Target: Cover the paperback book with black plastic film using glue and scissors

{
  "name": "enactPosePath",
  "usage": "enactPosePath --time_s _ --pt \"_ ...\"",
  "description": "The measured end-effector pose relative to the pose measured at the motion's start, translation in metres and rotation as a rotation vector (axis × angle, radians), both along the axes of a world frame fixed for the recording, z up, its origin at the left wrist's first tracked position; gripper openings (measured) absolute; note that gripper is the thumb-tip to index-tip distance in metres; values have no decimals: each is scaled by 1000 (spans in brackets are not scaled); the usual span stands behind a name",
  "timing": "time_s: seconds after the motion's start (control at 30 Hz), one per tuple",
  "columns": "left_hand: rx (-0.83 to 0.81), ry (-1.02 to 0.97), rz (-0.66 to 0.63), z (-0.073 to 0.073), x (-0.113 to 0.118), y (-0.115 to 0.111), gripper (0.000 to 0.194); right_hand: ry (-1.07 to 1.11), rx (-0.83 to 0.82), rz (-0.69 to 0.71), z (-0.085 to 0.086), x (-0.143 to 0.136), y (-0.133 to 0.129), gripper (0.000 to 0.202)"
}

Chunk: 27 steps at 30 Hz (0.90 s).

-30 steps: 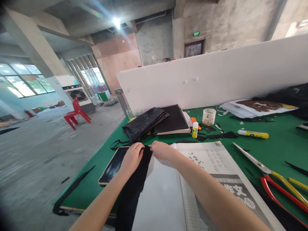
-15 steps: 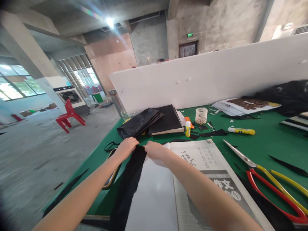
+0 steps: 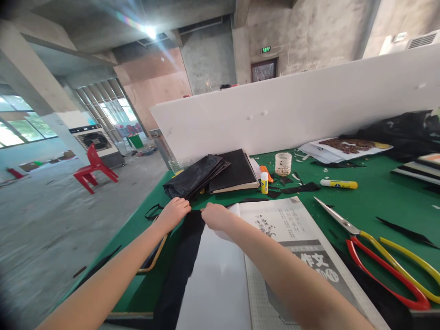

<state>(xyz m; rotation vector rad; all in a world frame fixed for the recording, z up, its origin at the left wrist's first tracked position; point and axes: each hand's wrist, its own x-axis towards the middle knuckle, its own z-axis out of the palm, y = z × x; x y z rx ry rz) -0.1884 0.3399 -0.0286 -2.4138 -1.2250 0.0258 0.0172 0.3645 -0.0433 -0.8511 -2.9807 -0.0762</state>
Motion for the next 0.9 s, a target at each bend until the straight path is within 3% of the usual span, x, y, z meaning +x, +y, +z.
enactPosePath --time_s 0.37,0.63,0.73,0.9 --pt "-35 22 -8 -1 4 -1 22 -60 25 65 4 3 -4 31" --pt "-46 -142 142 13 17 -15 31 -68 38 55 3 -4 1 32" --pt "-74 -222 185 5 32 -21 40 -62 41 39 6 -4 -1 34" --pt "-242 -263 236 -25 40 -35 54 -78 49 15 6 -4 -3 25"
